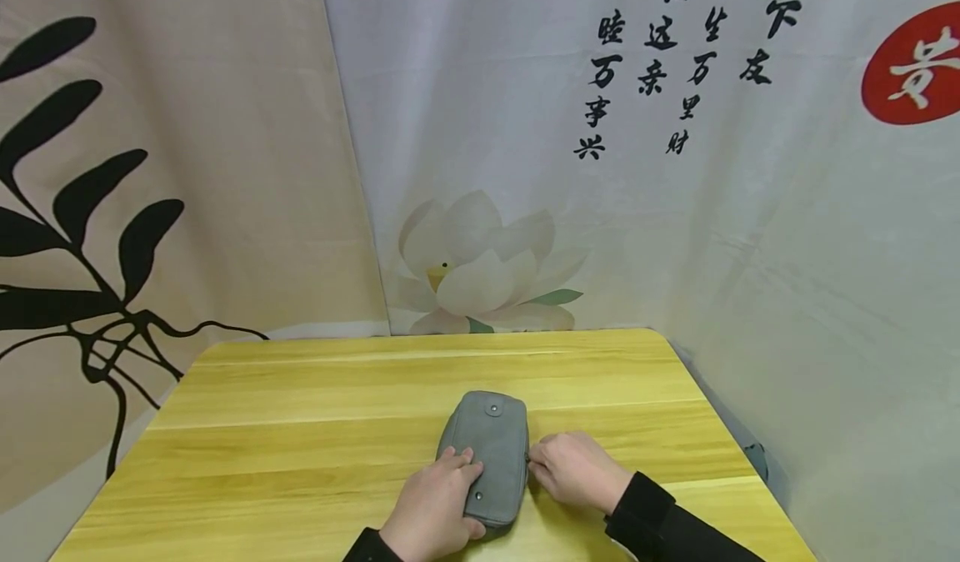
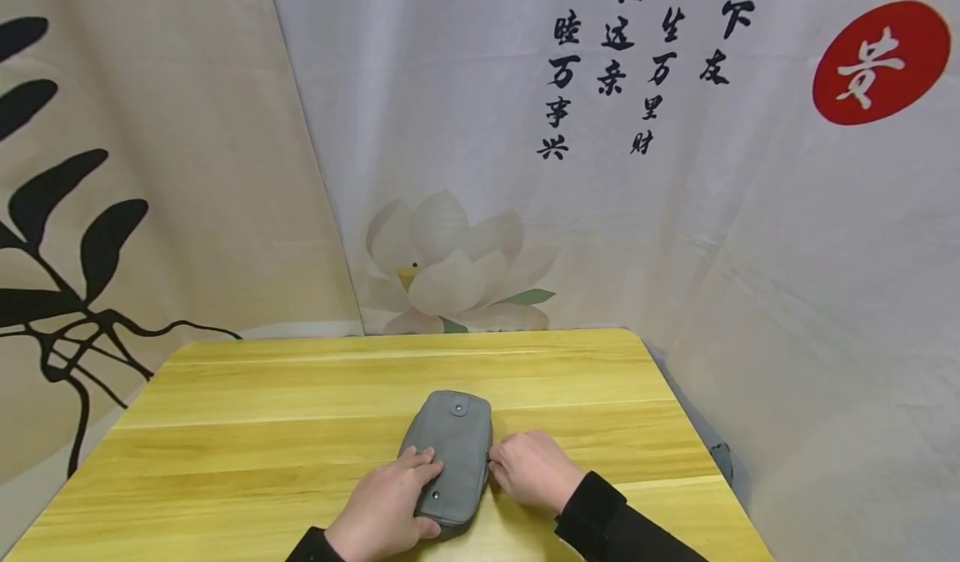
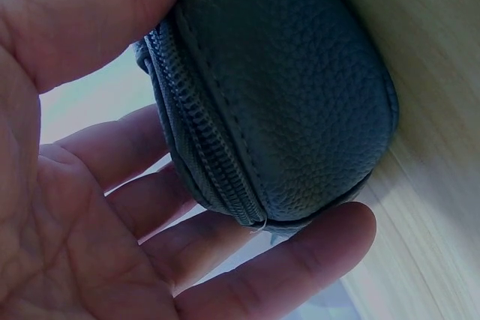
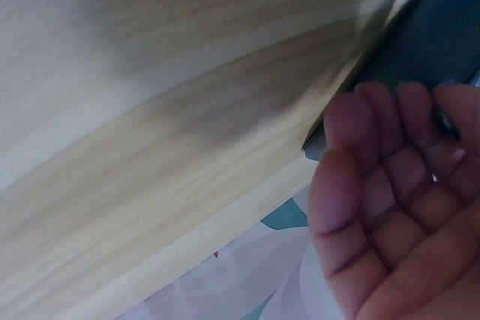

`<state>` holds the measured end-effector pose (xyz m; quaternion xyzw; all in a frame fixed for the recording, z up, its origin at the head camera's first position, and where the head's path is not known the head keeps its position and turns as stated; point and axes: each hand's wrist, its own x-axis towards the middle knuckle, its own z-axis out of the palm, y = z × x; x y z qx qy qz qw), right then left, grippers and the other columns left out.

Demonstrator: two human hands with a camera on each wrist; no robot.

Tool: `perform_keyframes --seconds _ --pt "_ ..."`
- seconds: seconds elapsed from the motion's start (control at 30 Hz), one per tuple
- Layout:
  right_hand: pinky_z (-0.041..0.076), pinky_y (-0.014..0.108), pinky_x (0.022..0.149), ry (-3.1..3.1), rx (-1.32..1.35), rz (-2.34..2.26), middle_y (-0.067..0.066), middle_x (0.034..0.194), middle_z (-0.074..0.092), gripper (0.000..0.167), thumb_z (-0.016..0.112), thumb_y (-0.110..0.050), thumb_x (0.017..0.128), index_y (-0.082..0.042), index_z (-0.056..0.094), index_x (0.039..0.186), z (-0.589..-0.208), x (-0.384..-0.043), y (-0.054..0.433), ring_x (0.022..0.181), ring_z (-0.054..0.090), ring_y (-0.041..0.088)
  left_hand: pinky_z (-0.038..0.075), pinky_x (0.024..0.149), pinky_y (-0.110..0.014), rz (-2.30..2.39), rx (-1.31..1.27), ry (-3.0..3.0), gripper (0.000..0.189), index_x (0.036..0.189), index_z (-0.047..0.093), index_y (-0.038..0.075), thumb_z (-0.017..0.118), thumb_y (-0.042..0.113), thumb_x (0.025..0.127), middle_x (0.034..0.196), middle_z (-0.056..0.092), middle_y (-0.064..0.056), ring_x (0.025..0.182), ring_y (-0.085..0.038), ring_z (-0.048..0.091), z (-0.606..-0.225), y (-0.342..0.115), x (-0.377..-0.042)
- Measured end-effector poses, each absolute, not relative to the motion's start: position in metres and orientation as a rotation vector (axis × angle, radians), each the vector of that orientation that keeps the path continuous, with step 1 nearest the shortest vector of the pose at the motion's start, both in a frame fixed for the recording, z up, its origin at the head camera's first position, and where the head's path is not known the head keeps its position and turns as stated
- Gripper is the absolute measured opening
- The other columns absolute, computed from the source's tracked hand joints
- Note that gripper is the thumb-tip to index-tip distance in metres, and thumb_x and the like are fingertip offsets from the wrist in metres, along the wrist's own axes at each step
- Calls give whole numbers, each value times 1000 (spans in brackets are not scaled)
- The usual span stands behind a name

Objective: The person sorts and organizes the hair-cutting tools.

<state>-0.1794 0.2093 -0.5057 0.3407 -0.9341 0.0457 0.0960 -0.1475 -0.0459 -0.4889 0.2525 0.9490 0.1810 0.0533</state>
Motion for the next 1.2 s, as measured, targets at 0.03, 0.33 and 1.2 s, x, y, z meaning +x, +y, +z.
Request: perform_keyframes --seconds 0.03,0.33,1.2 --pt "33 19 49 -2767 1013 136 -14 63 48 35 72 -17 97 -23 53 69 -505 -179 209 57 39 -3 58 104 -62 555 764 2882 73 137 72 8 96 39 75 148 66 -17 138 -46 61 -489 -46 -148" --pt "32 16 51 -2798 1071 183 -15 67 50 36 73 -20 99 -24 53 69 -500 -174 211 59 40 -4 56 107 -62 574 734 2851 74 137 71 7 96 37 75 149 65 -18 140 -47 59 -489 -44 -150" --pt "34 17 51 -2755 1166 131 -16 68 53 35 74 -24 98 -24 56 69 -501 -155 206 59 42 -5 55 107 -64 578 733 2854 73 138 71 7 96 36 76 150 64 -19 141 -48 57 -491 -45 -148"
